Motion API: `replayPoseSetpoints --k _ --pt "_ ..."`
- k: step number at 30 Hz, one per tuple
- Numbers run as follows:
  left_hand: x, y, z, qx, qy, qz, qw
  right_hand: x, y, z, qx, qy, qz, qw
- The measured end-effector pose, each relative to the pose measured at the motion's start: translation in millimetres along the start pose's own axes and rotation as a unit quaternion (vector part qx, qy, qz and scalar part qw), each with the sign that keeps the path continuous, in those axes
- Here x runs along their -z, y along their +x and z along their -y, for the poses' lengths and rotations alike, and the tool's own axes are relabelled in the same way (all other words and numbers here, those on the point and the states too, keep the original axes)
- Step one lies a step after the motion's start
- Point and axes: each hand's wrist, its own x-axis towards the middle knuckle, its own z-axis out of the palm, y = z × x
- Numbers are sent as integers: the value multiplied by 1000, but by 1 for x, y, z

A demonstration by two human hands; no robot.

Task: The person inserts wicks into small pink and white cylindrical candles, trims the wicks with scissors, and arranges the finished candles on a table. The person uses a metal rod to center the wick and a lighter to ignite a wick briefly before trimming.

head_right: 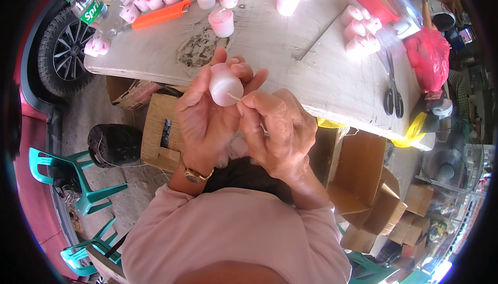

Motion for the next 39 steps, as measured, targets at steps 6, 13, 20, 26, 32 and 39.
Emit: replayPoseSetpoints --k 6,13,20,26,32,39 --pt "1 -1 -6 -28 35 22 999 -6 1 4 8 -52 17 998" --pt "3 -1 -3 -80 92 41 992 -7 0 3 11 -51 22 998" --pt "5 -2 4 -119 198 60 971 -6 2 3 -27 -25 40 999" --pt "4 3 -6 -170 256 90 947 7 3 2 -73 81 81 991" --pt "-2 -4 8 -169 274 84 943 -4 -8 -3 -167 190 39 967" --pt "-1 0 3 -176 284 105 937 4 -7 -3 -146 120 40 981"
